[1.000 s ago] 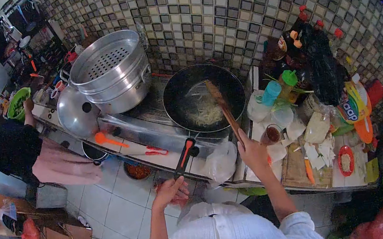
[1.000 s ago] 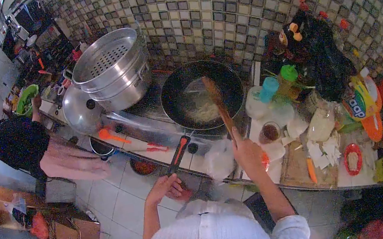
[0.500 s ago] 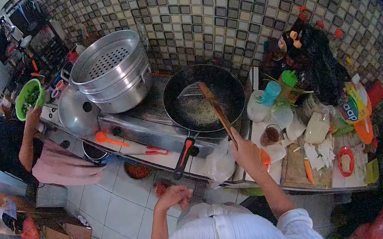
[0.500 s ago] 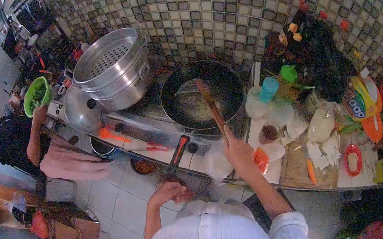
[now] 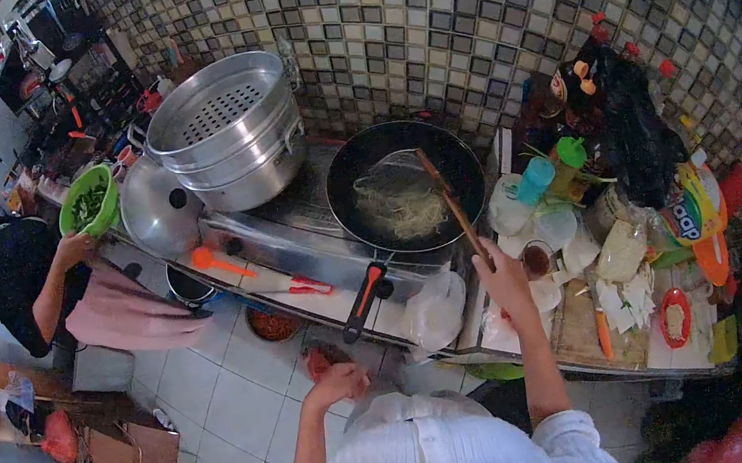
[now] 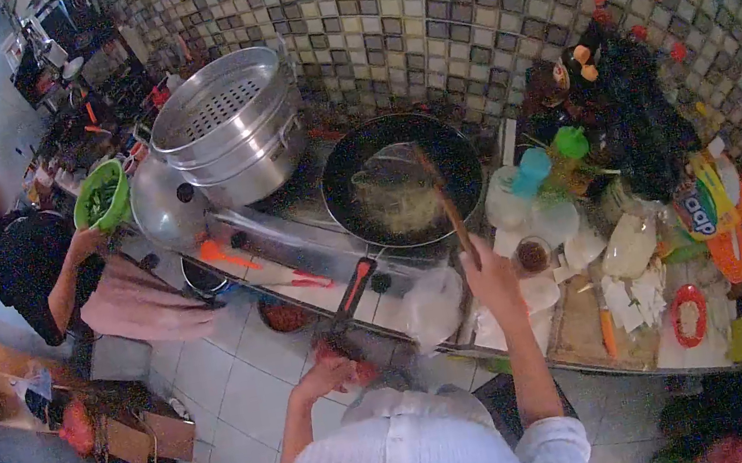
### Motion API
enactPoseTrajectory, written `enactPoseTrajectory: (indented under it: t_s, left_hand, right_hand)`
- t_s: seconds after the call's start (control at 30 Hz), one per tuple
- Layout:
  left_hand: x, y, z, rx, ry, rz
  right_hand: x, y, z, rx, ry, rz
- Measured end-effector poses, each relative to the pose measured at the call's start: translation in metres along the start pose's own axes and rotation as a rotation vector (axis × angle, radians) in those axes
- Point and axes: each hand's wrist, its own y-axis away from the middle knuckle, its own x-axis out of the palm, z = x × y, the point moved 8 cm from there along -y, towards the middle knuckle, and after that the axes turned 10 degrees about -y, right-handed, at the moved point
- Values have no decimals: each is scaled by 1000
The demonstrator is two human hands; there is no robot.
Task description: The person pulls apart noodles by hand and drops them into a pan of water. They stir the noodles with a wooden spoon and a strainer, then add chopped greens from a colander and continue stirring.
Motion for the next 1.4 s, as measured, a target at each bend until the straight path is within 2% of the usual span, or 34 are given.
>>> enactPoseTrajectory:
  t_s: [0.03, 0.1, 0.2, 0.27, 0.4, 0.5, 0.6, 0.67, 0.7, 0.77, 0.83, 0.93, 1.1, 1.17, 1.27, 1.33, 1.4]
  left_hand:
    - [-2, 2, -5, 18, 27, -3]
    - [-6, 5, -10, 41, 50, -10]
    - [-12, 5, -12, 45, -78, -39]
    - [-12, 4, -7, -32, -20, -67]
    - [-12, 9, -9, -18, -96, -99]
    - [-10, 7, -5, 23, -138, -78]
    - [-2, 9, -4, 17, -47, -30]
    - [1, 8, 1, 35, -143, -37]
    - [2, 7, 3, 35, -143, -35]
    - [15, 6, 8, 23, -259, 103]
    - [22, 6, 11, 44, -266, 94]
    - [32, 12, 3, 53, -258, 81]
    - [38, 19, 13, 75, -249, 19]
    - [42, 27, 7, 68, -142, 34]
    - [40, 26, 25, -13, -212, -30]
    - [41, 30, 23, 4, -215, -20]
    - [42, 31, 25, 23, -224, -13]
  right_hand:
    - [1, -3, -3, 60, -12, 10]
    - [6, 2, 4, 54, 14, -5]
    - [7, 13, 20, 45, 27, 10]
    - [8, 15, 27, 39, 11, 44]
    - [11, 15, 28, 57, -4, 0]
    - [16, 17, 29, 35, 38, -14]
    - [17, 22, 31, 16, 65, -14]
    - [17, 23, 31, 16, 97, -24]
    - [18, 23, 28, 34, 156, -23]
    - [21, 20, 25, 55, 218, -24]
    - [26, 18, 16, 145, 255, -26]
    - [35, 16, 4, 85, 204, -86]
    - [55, 19, -18, 37, 110, -52]
    - [58, 23, -23, 5, 89, -42]
    - [53, 27, -8, -42, 42, -1]
    - [41, 25, -1, -60, 62, -81]
    - [33, 17, 4, -7, 81, -46]
